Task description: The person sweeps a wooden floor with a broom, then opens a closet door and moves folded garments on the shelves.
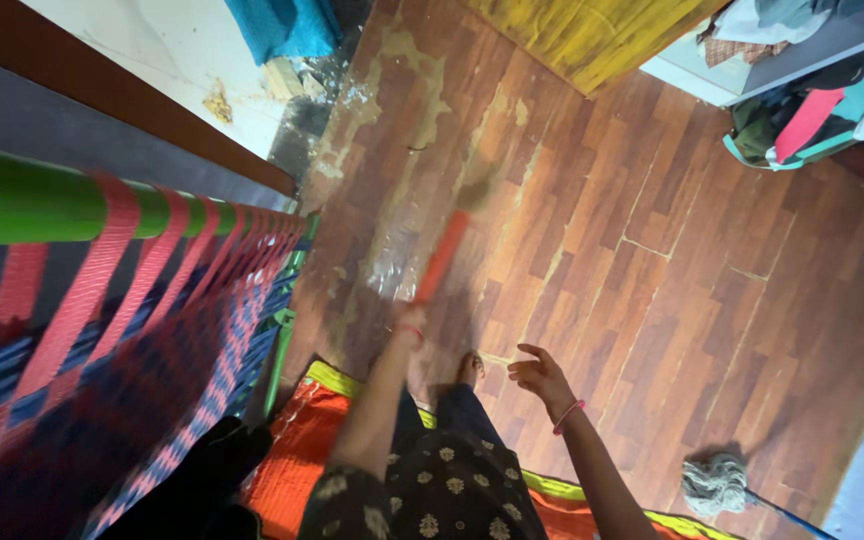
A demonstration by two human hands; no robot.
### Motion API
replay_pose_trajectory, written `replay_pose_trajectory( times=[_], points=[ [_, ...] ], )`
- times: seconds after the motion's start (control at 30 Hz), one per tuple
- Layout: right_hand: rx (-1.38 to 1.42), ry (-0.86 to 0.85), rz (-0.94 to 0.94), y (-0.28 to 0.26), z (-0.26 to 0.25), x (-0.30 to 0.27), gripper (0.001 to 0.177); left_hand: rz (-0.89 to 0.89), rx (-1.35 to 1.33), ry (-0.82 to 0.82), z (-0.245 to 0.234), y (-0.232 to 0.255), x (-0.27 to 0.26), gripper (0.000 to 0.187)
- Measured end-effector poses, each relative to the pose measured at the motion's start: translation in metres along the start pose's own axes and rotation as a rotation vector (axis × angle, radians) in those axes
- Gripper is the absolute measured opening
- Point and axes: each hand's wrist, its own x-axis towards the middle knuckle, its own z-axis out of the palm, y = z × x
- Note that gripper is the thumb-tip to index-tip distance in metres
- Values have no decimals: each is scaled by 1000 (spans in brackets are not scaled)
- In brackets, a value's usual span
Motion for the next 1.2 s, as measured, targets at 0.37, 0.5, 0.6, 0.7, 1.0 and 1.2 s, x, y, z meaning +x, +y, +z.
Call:
replay_pose_trajectory(
  times=[0.37,0.5,0.6,0.7,1.0,1.2],
  points=[
    [60,-6,11,15,2,-6,51,53,-38,202,-52,-17,62,35],
    [42,-36,84,13,21,-10,47,-9,-54,68,-52,-56,-51,35],
    [-22,-19,61,7,22,-4,46,-104,-75,35,-51,-44,-23,35],
    [-16,-27,31,5,18,7,49,-153,-128,94,-52,-17,53,35],
    [-19,-59,32,21,32,-11,49,121,-245,37,-73,-89,-90,38],
    [24,-79,66,28,33,-17,45,-194,18,-338,-136,-145,-179,36]
  ],
)
